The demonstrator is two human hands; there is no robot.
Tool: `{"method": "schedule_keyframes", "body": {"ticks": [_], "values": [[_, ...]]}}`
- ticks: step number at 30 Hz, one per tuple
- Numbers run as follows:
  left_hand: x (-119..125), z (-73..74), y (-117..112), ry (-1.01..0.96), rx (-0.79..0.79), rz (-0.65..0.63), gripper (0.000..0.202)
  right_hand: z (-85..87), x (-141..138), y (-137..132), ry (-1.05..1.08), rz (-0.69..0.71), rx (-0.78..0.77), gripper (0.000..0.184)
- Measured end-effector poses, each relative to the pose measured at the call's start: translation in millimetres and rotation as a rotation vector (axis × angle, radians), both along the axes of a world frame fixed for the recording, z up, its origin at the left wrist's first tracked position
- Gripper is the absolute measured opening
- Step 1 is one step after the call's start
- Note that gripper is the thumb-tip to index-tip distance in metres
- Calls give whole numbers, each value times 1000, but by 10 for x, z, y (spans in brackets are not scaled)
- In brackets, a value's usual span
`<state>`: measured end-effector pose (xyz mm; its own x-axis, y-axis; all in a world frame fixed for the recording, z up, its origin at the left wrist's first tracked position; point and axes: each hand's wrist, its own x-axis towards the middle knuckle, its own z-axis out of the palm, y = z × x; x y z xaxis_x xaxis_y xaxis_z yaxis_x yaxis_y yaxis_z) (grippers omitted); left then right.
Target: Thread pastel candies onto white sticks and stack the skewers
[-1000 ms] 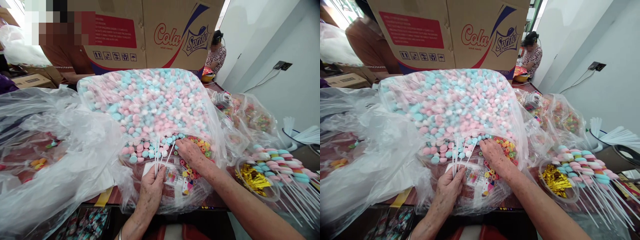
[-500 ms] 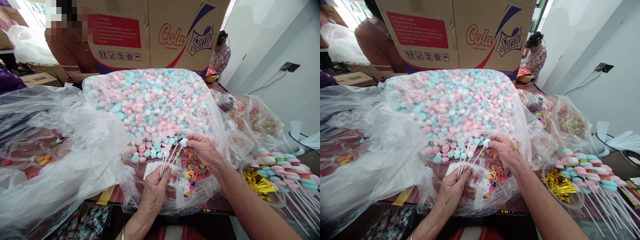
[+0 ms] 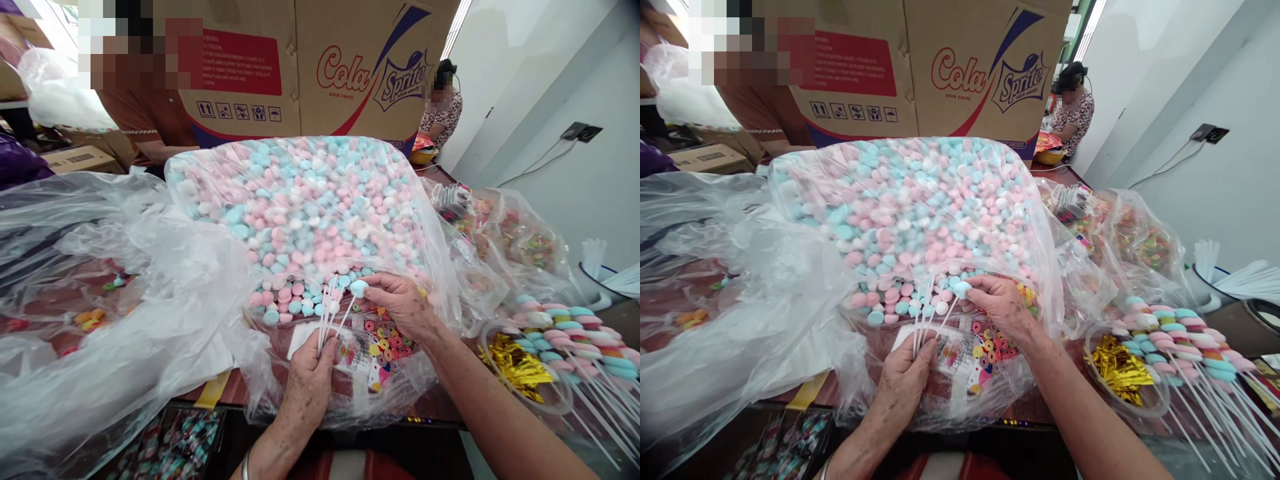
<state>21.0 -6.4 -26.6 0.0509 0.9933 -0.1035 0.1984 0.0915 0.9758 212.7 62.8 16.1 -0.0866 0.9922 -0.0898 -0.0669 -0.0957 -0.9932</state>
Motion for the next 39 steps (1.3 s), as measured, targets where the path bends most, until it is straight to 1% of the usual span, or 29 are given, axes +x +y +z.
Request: {"method": "schedule_keyframes", "body": {"ticks": [2, 4, 9, 12, 18, 21, 25, 29, 35, 39], "values": [[-1, -1, 1, -4, 6, -22, 27, 25, -44, -26, -26, 48, 56, 25], [3, 7, 0, -8, 12, -29, 26, 36, -69, -36, -55, 60, 104, 26], [17, 15, -5, -20, -1, -16, 26, -10, -19, -11, -63, -36, 125, 28], [16, 3, -1, -15, 6, -8, 27, 4, 11, -27, -39, -46, 112, 28], [1, 12, -1, -14, 29, -6, 27, 132, -72, -69, -3, -112, 6, 23], [5, 18, 7, -3, 16, -24, 28, 101, -106, -29, 96, -176, -23, 22], [14, 13, 33, 38, -19, -27, 30, 19, -112, 27, 257, -268, -104, 27], [17, 9, 34, 42, -31, -34, 31, -19, -112, 37, 318, -306, -131, 28], [8, 12, 8, 28, -36, -48, 31, -39, -125, 14, 268, -325, -67, 26], [7, 8, 10, -7, -30, -47, 30, -27, -98, -20, 133, -242, -19, 21]]}}
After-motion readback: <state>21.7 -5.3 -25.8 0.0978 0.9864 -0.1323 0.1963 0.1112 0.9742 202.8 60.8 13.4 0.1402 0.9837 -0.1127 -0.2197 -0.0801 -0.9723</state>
